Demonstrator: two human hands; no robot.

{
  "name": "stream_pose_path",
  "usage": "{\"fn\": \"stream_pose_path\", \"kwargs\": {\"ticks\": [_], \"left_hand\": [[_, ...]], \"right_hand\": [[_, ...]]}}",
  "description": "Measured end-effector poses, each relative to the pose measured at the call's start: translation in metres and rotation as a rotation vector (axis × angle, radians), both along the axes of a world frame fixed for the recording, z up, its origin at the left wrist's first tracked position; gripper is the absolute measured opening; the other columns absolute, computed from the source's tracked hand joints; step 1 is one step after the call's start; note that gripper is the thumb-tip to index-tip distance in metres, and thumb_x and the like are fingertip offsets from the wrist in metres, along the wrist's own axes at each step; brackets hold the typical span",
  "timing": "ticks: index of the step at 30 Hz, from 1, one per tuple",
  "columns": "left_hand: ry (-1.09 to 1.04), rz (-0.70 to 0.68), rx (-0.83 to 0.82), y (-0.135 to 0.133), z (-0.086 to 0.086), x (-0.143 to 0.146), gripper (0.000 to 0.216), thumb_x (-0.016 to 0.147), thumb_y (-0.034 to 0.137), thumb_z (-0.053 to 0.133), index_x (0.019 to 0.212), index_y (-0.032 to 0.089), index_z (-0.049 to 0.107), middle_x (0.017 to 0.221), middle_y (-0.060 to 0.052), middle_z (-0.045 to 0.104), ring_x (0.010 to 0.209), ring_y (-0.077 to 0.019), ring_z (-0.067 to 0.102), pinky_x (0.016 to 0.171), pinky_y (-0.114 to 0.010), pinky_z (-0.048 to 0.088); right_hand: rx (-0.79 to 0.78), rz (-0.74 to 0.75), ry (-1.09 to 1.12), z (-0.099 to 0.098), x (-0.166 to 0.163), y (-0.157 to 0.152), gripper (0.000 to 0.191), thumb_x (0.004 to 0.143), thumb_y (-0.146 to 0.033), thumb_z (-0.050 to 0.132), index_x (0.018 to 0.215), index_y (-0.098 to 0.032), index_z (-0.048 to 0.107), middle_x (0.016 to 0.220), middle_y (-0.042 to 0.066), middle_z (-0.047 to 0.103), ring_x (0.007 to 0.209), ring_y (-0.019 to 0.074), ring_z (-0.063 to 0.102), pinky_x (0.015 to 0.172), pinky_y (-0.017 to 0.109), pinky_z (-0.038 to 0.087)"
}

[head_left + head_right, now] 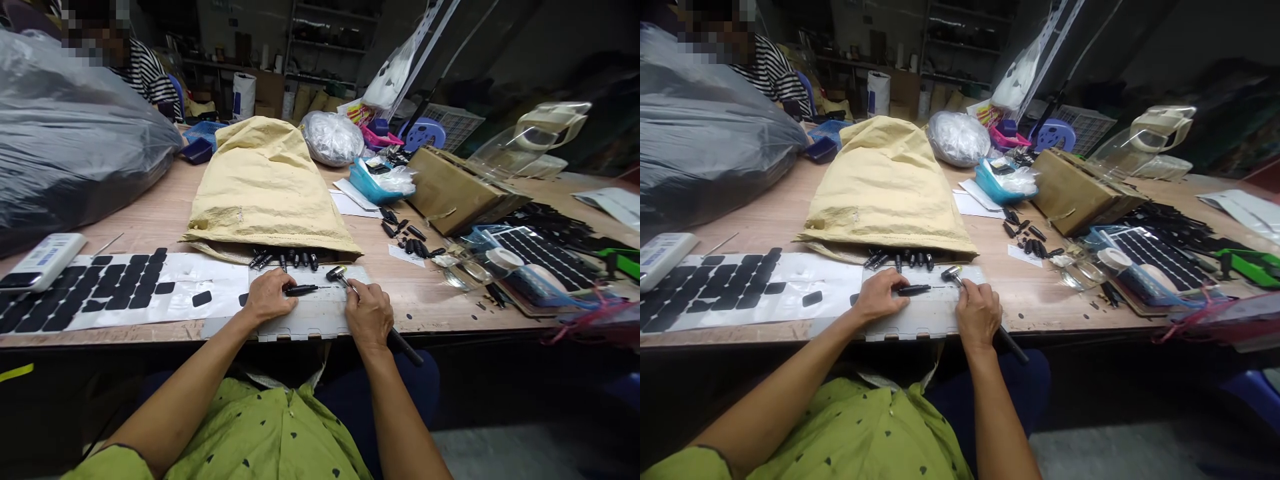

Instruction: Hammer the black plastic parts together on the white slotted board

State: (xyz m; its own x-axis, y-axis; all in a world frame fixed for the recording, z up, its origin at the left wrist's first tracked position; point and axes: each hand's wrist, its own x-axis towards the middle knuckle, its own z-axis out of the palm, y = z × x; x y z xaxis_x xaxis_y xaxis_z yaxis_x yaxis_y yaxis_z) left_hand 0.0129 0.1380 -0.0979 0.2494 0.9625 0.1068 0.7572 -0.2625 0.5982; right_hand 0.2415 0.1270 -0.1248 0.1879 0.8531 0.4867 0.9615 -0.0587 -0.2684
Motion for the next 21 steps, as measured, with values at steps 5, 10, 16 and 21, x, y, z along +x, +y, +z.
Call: {"fn": "stream_pose_path", "kwargs": {"ticks": [5,10,16,21], "left_hand": [[0.008,-0.007,-0.005,0.0000,0.0003,-0.0008,0.015,0.082,0.033,0.063,0.092,0.024,0.070,0.084,0.000,0.061,0.084,-0.0181,0.057,0.073,-0.029,0.044],[0.020,-0.060,0.005,0.0002,0.0005,-0.0042,0.020,0.091,0.036,0.054,0.097,0.025,0.069,0.088,-0.001,0.062,0.087,-0.0174,0.057,0.076,-0.029,0.042],[0.041,-0.089,0.048,-0.0003,-0.0053,-0.0060,0.026,0.097,0.036,0.045,0.099,0.023,0.068,0.091,-0.001,0.062,0.089,-0.0171,0.056,0.077,-0.030,0.041],[0.030,-0.094,0.057,0.0005,-0.0045,-0.0049,0.029,0.098,0.035,0.043,0.098,0.021,0.069,0.091,-0.002,0.062,0.088,-0.0176,0.055,0.077,-0.031,0.042]], "right_hand": [[0.011,-0.037,-0.008,-0.0008,-0.0055,-0.0028,0.022,0.088,-0.025,0.057,0.103,-0.022,0.073,0.088,0.006,0.060,0.079,0.0184,0.044,0.070,0.032,0.028],[0.001,-0.043,-0.016,0.0017,-0.0067,-0.0041,0.023,0.089,-0.025,0.057,0.105,-0.022,0.073,0.090,0.006,0.060,0.080,0.0186,0.045,0.071,0.032,0.029],[-0.017,-0.055,-0.010,0.0012,-0.0070,-0.0041,0.023,0.089,-0.025,0.057,0.106,-0.023,0.073,0.091,0.006,0.060,0.081,0.0187,0.045,0.070,0.031,0.028],[-0.008,-0.067,-0.007,0.0004,-0.0071,-0.0032,0.023,0.087,-0.025,0.058,0.105,-0.023,0.074,0.090,0.005,0.060,0.080,0.0182,0.044,0.071,0.030,0.027]]}}
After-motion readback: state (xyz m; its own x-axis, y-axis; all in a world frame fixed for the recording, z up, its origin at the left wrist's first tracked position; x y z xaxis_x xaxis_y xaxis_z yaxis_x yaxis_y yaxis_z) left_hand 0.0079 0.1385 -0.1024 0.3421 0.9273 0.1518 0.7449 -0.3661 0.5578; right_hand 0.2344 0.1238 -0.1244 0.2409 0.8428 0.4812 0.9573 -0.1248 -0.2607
